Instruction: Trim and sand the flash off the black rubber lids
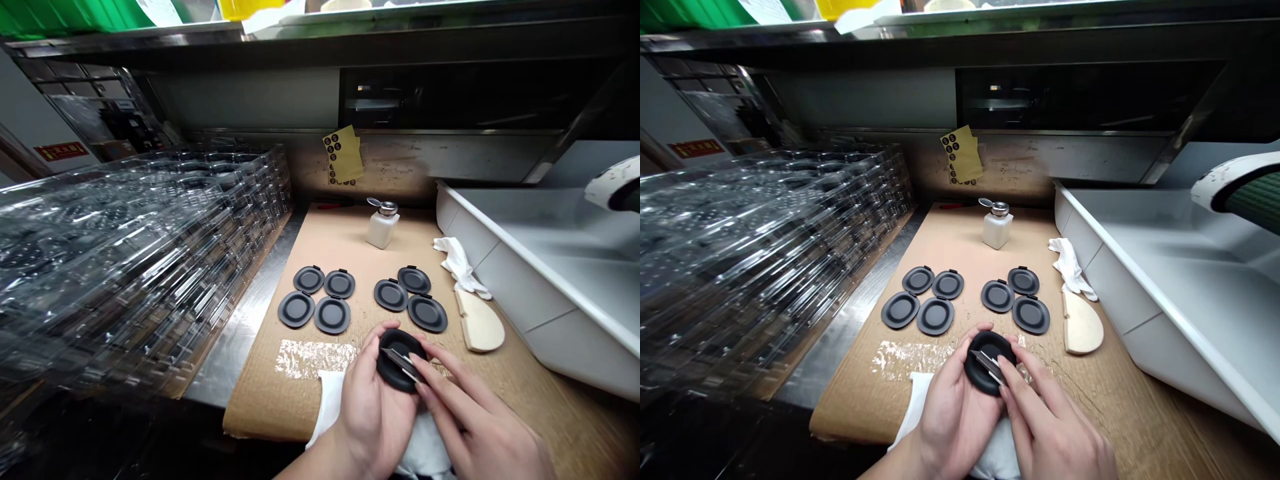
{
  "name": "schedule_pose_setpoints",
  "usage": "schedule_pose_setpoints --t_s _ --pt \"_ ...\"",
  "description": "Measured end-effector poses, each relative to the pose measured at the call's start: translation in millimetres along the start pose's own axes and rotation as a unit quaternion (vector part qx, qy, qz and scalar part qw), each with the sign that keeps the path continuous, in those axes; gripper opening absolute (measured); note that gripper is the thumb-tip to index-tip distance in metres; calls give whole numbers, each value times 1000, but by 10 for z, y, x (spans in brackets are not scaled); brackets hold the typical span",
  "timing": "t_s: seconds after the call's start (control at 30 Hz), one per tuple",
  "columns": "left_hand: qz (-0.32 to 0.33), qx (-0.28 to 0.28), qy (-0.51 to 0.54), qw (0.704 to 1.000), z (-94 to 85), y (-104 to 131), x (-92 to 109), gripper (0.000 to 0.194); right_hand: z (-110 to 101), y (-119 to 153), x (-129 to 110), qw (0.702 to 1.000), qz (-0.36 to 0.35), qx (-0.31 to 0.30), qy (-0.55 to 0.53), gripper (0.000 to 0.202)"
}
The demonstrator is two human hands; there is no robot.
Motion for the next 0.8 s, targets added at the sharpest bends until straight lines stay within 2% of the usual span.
schedule_pose_setpoints --t_s 0.33,0.5,0.63,0.7,0.8 --pt "-9 14 -22 1000 13 -4 0 20 -13 34 54 999 11 1 -40 35" --pt "-16 7 -49 999 45 6 -7 23 23 258 499 997 75 6 -21 37" --pt "-23 8 -66 997 59 30 -21 29 273 596 896 995 86 -52 -21 38" --pt "-21 8 -94 995 60 33 -32 33 340 696 999 995 82 -56 -15 39" --pt "-20 -3 -160 987 58 24 -72 43 240 612 991 995 100 -21 -10 39"
Point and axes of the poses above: each hand's wrist, its own y-axis away from the middle knuckle, its own z-axis out of the palm, x = y × z, the point moved 7 cm from there along -y, towards the middle knuckle, and after that the axes turned 5 degrees about -z, right-handed, at the moved point
